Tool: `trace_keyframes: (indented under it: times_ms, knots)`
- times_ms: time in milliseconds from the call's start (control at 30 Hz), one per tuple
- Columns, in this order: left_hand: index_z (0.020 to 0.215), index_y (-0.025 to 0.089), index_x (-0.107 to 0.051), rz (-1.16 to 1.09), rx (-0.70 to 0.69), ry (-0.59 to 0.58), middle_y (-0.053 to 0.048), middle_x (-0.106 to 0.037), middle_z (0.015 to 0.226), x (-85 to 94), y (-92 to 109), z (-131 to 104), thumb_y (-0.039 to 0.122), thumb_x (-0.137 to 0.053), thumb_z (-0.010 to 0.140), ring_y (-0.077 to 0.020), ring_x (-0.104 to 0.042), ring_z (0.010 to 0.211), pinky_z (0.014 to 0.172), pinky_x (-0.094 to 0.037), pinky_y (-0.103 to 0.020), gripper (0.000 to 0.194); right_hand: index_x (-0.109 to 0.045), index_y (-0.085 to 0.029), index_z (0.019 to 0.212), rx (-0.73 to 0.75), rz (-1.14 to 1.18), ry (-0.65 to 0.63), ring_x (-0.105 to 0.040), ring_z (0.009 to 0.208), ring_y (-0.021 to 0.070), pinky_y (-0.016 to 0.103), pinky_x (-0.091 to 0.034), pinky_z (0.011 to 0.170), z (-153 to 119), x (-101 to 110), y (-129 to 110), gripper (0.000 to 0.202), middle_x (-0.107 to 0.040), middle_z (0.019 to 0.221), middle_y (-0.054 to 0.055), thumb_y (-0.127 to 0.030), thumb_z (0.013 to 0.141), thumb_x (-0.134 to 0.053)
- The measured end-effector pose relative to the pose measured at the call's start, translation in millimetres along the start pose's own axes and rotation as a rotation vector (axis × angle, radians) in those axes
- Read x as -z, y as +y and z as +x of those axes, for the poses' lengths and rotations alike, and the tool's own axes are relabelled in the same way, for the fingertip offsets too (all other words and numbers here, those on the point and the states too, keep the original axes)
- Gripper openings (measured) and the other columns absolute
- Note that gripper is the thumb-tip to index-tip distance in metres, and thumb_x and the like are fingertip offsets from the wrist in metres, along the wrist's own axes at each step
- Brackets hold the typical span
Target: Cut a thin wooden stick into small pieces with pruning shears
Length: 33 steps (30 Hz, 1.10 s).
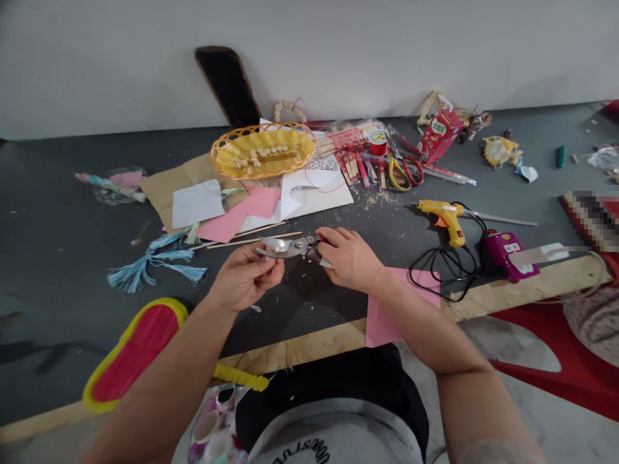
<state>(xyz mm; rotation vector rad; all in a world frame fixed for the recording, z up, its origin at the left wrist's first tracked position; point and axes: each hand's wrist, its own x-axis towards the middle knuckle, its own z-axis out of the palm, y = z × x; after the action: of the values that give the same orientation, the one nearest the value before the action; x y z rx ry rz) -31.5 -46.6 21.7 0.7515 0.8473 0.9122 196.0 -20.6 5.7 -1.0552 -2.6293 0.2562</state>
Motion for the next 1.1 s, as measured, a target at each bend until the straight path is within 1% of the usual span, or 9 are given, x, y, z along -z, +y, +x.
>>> trace_keyframes:
  times_ms: [100,233,333,467,600,700,800,1000,1100]
  knots:
    - [0.067,0.013,-0.061,-0.011,-0.017,0.004,-0.004,-0.063,0.050,-0.9,0,1,0.040,-0.087,0.067,-0.0014,-0.024,0.034,0.038,-0.012,-0.018,0.037,-0.068,-0.016,0.097,-0.011,0.006,0.026,-0.062,0.100,0.0261,0.042,-0.051,0.089,-1,-2,-2,0.019,-0.065,0.123,0.017,-0.029,0.096,-0.054]
    - [0.072,0.013,-0.063,0.005,-0.062,0.048,-0.004,-0.066,0.053,-1.4,-3,3,0.043,-0.087,0.068,-0.0019,-0.026,0.036,0.039,-0.016,-0.018,0.038,-0.069,-0.017,0.095,-0.045,-0.039,-0.011,-0.062,0.097,0.0242,0.038,-0.051,0.088,-1,-3,-5,0.016,-0.066,0.114,0.014,-0.022,0.094,-0.054]
    - [0.081,0.014,-0.066,0.095,-0.157,0.119,-0.005,-0.070,0.063,0.4,-8,4,0.046,-0.084,0.072,-0.0035,-0.033,0.041,0.042,-0.025,-0.019,0.038,-0.069,-0.017,0.099,-0.103,-0.093,-0.030,-0.061,0.102,0.0266,0.040,-0.049,0.084,0,-2,-6,0.017,-0.065,0.121,0.015,-0.020,0.091,-0.054]
    - [0.090,0.016,-0.068,0.324,-0.271,0.243,-0.007,-0.075,0.075,2.1,-13,4,0.047,-0.079,0.078,-0.0078,-0.045,0.050,0.048,-0.033,-0.021,0.035,-0.067,-0.019,0.107,-0.144,-0.130,-0.022,-0.058,0.110,0.0289,0.041,-0.047,0.082,1,1,-7,0.023,-0.060,0.137,0.012,-0.018,0.088,-0.054]
    - [0.084,0.016,-0.069,0.461,-0.339,0.304,-0.007,-0.075,0.075,1.9,-14,0,0.045,-0.073,0.084,-0.0080,-0.042,0.049,0.048,-0.032,-0.023,0.029,-0.066,-0.018,0.109,-0.115,-0.130,-0.038,-0.057,0.111,0.0289,0.043,-0.046,0.084,2,3,-8,0.025,-0.056,0.144,0.012,-0.017,0.087,-0.054]
    - [0.082,0.017,-0.069,0.426,-0.327,0.258,-0.005,-0.072,0.070,3.3,-13,-1,0.043,-0.072,0.085,-0.0071,-0.038,0.045,0.044,-0.028,-0.023,0.026,-0.065,-0.018,0.107,-0.089,-0.112,-0.049,-0.056,0.112,0.0286,0.043,-0.046,0.086,1,5,-7,0.024,-0.054,0.146,0.012,-0.019,0.086,-0.054]
    - [0.079,0.017,-0.067,0.317,-0.283,0.183,-0.004,-0.070,0.065,3.0,-10,-1,0.041,-0.075,0.083,-0.0056,-0.035,0.041,0.042,-0.025,-0.022,0.026,-0.065,-0.018,0.106,-0.063,-0.098,-0.046,-0.055,0.114,0.0287,0.044,-0.046,0.088,0,6,-4,0.023,-0.053,0.147,0.012,-0.018,0.086,-0.054]
    - [0.072,0.016,-0.061,0.079,-0.137,0.061,-0.004,-0.067,0.054,-4.4,-1,-1,0.041,-0.086,0.070,-0.0028,-0.029,0.035,0.038,-0.016,-0.019,0.035,-0.065,-0.020,0.104,-0.014,-0.078,-0.046,-0.051,0.120,0.0315,0.047,-0.044,0.092,-1,10,1,0.024,-0.047,0.153,0.013,-0.018,0.081,-0.059]
    - [0.069,0.016,-0.061,0.013,-0.082,-0.001,-0.004,-0.067,0.053,-4.7,1,-2,0.038,-0.087,0.069,-0.0016,-0.026,0.033,0.037,-0.013,-0.019,0.035,-0.066,-0.019,0.105,-0.015,-0.076,-0.041,-0.053,0.118,0.0310,0.047,-0.045,0.093,0,10,1,0.024,-0.049,0.151,0.013,-0.020,0.082,-0.060]
